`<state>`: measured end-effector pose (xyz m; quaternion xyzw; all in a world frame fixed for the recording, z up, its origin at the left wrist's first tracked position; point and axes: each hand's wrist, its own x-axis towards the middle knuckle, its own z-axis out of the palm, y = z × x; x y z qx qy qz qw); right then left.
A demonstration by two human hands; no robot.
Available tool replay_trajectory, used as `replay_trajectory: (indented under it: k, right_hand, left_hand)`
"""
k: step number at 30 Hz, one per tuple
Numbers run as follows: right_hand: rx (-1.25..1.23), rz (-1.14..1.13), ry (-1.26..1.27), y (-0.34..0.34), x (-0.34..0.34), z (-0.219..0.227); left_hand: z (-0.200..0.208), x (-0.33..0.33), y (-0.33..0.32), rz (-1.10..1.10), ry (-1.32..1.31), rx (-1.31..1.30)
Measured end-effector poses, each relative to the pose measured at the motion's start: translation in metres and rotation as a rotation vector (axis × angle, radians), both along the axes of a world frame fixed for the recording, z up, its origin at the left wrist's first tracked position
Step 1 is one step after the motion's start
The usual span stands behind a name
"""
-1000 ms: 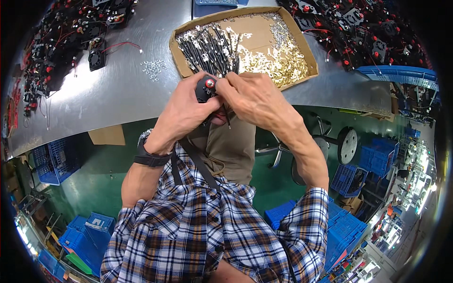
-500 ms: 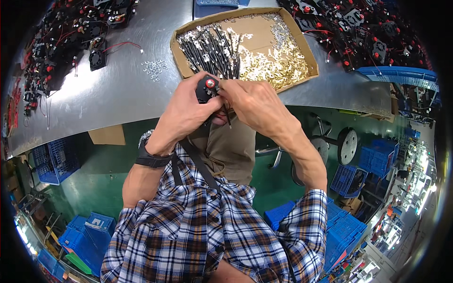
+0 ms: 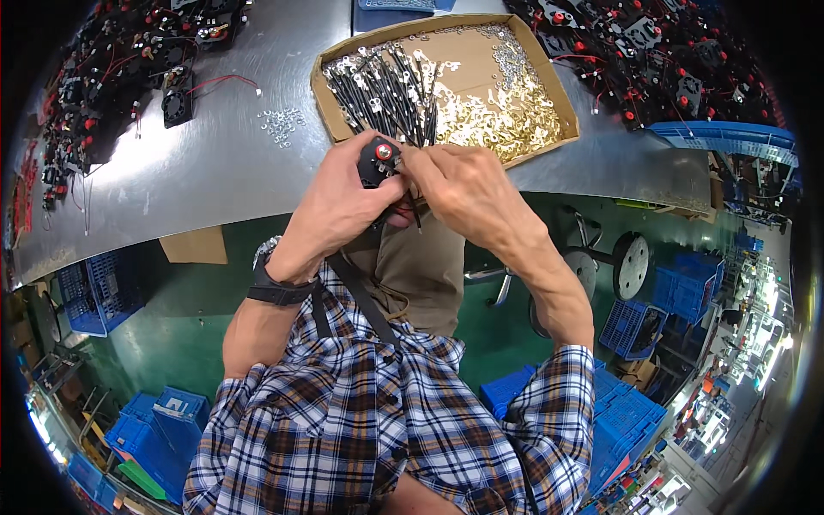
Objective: Assembling small electronic components with wires and pins at a workstation.
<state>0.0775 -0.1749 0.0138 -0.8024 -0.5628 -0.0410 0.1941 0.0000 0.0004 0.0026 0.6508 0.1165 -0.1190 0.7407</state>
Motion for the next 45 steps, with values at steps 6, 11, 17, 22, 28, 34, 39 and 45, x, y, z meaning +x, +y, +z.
replay_trajectory:
  k: [6, 11, 17, 22, 28, 34, 39, 45]
  right_hand:
    - [-0.061, -0.05, -0.121, 0.002, 0.007, -0.011]
    - [0.172, -0.071, -0.097, 0.009, 0.002, -0.019]
    - [0.038, -0.077, -0.025, -0.004, 0.005, -0.015]
    - [-0.128, -0.556, -0.084, -0.041, 0.06, -0.027]
    - [-0.329, -0.381, -0.171, -0.047, 0.095, -0.036]
    - [-0.366, -0.182, -0.269, -0.043, 0.103, -0.025]
    - [-0.335, -0.217, -0.196, -0.043, 0.1, -0.022]
    - [-0.288, -0.235, -0.084, -0.048, 0.089, -0.023]
  left_hand:
    - [-0.001, 0.001, -0.004, -0.003, -0.025, 0.038]
    - [-0.018, 0.0, 0.003, 0.005, -0.149, 0.145]
    - [-0.006, -0.003, -0.005, 0.038, -0.004, -0.072]
    - [-0.002, -0.002, -0.003, 0.008, 0.101, -0.149]
    - [0.003, 0.001, -0.003, -0.009, 0.105, -0.126]
    - [0.0, 0.001, -0.004, 0.0, 0.085, -0.132]
    - [-0.002, -0.001, -0.003, -0.001, 0.088, -0.128]
    - [0.0, 0.002, -0.003, -0.026, 0.1, -0.109]
